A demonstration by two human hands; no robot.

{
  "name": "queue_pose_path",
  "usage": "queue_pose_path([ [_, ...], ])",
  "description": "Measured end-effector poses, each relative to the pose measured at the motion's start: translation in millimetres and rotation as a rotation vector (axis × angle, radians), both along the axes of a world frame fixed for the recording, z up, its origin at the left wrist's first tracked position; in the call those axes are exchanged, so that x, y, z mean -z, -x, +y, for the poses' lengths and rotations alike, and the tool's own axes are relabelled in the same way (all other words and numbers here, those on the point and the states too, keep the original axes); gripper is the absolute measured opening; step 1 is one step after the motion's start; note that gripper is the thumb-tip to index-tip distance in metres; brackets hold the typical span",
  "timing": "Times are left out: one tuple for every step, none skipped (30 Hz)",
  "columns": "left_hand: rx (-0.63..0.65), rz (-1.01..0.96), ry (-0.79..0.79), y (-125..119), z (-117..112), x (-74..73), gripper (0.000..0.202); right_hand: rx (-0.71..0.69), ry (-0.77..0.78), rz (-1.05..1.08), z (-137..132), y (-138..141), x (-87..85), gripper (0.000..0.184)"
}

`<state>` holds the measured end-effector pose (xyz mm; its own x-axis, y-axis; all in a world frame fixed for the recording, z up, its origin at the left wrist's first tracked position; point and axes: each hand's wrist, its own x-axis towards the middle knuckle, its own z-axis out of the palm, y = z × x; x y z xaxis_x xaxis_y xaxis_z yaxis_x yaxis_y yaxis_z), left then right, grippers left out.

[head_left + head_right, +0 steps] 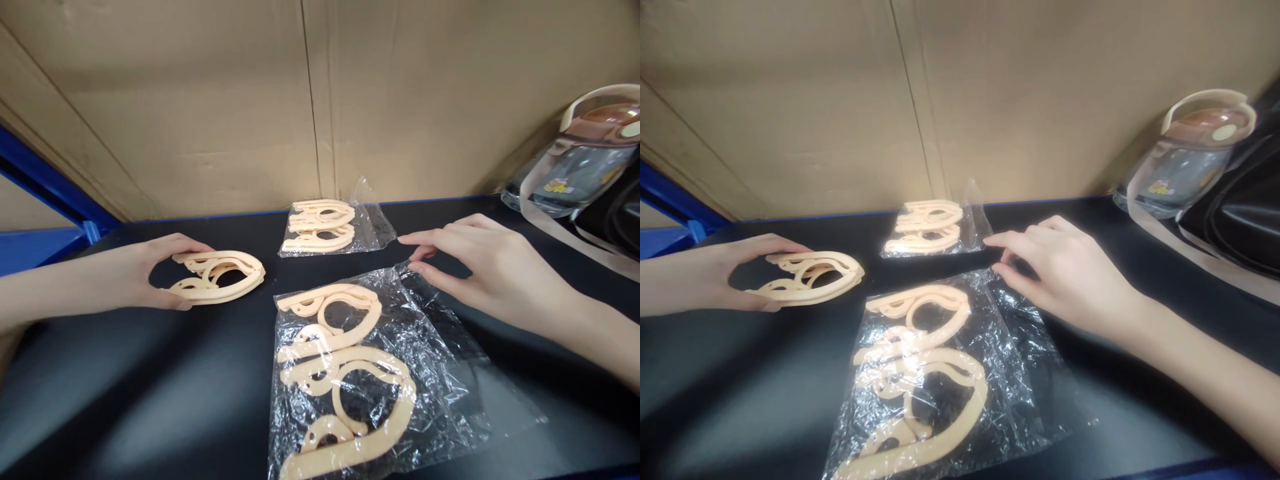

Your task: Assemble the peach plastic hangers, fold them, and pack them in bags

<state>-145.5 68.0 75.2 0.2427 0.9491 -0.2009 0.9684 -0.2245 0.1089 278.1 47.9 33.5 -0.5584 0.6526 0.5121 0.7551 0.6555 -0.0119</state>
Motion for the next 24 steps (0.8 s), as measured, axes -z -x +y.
queue_pose_path([
  [-0.028,-0.004,0.007,-3,-1,-3.2,0.060,0.001,-0.002,0.004,0,0,0.0,0.030],
  [-0.054,-0.007,0.015,-8,-3,-6.7,0.060,0.001,-0.005,0.009,0,0,-0.1,0.029],
  [-0.074,-0.009,0.020,-13,-5,-10.3,0.060,0.001,-0.007,0.015,0,0,-0.1,0.029],
  [-0.087,-0.016,0.018,-19,-7,-13.7,0.062,-0.001,-0.008,0.023,0,0,-0.3,0.029],
  [-0.088,-0.029,0.008,-27,-10,-16.6,0.063,-0.005,-0.010,0.031,0,0,-0.6,0.028],
  [-0.081,-0.049,-0.010,-34,-12,-18.5,0.066,-0.012,-0.012,0.039,-1,1,-1.1,0.027],
  [-0.062,-0.075,-0.036,-42,-15,-19.3,0.068,-0.026,-0.015,0.046,-2,2,-1.8,0.026],
  [-0.036,-0.104,-0.066,-51,-18,-18.7,0.068,-0.044,-0.017,0.052,-4,4,-2.6,0.025],
  [-0.005,-0.139,-0.097,-59,-21,-16.7,0.067,-0.066,-0.020,0.060,-7,6,-3.5,0.024],
  [0.034,-0.176,-0.135,-67,-24,-13.2,0.066,-0.091,-0.023,0.071,-9,8,-4.5,0.024],
  [0.070,-0.212,-0.182,-75,-27,-8.6,0.064,-0.120,-0.025,0.080,-13,11,-5.4,0.025],
  [0.102,-0.240,-0.240,-83,-30,-3.4,0.063,-0.150,-0.025,0.089,-16,13,-6.2,0.027],
  [0.145,-0.253,-0.318,-91,-34,2.0,0.064,-0.179,-0.022,0.092,-19,16,-6.8,0.032],
  [0.208,-0.251,-0.397,-100,-38,7.0,0.065,-0.203,-0.016,0.088,-22,18,-7.2,0.038],
  [0.266,-0.243,-0.462,-108,-42,11.0,0.067,-0.223,-0.006,0.076,-25,20,-7.3,0.046],
  [0.339,-0.236,-0.491,-117,-47,14.0,0.068,-0.237,0.010,0.059,-28,22,-7.3,0.053],
  [0.396,-0.231,-0.495,-125,-52,15.6,0.067,-0.250,0.028,0.041,-30,24,-7.1,0.058],
  [0.418,-0.241,-0.494,-134,-58,16.2,0.063,-0.266,0.042,0.029,-32,25,-7.0,0.060],
  [0.448,-0.258,-0.500,-142,-63,15.9,0.058,-0.282,0.055,0.023,-34,26,-7.1,0.060],
  [0.461,-0.267,-0.506,-149,-67,15.0,0.054,-0.296,0.069,0.026,-37,27,-7.5,0.059],
  [0.469,-0.273,-0.516,-156,-71,14.0,0.049,-0.305,0.088,0.038,-39,28,-8.3,0.059],
  [0.475,-0.276,-0.529,-161,-73,13.2,0.047,-0.312,0.107,0.054,-41,29,-9.7,0.058],
  [0.477,-0.276,-0.537,-164,-75,12.6,0.046,-0.310,0.130,0.068,-43,29,-11.5,0.058],
  [0.479,-0.272,-0.543,-166,-75,12.5,0.046,-0.302,0.152,0.073,-43,28,-13.8,0.057],
])
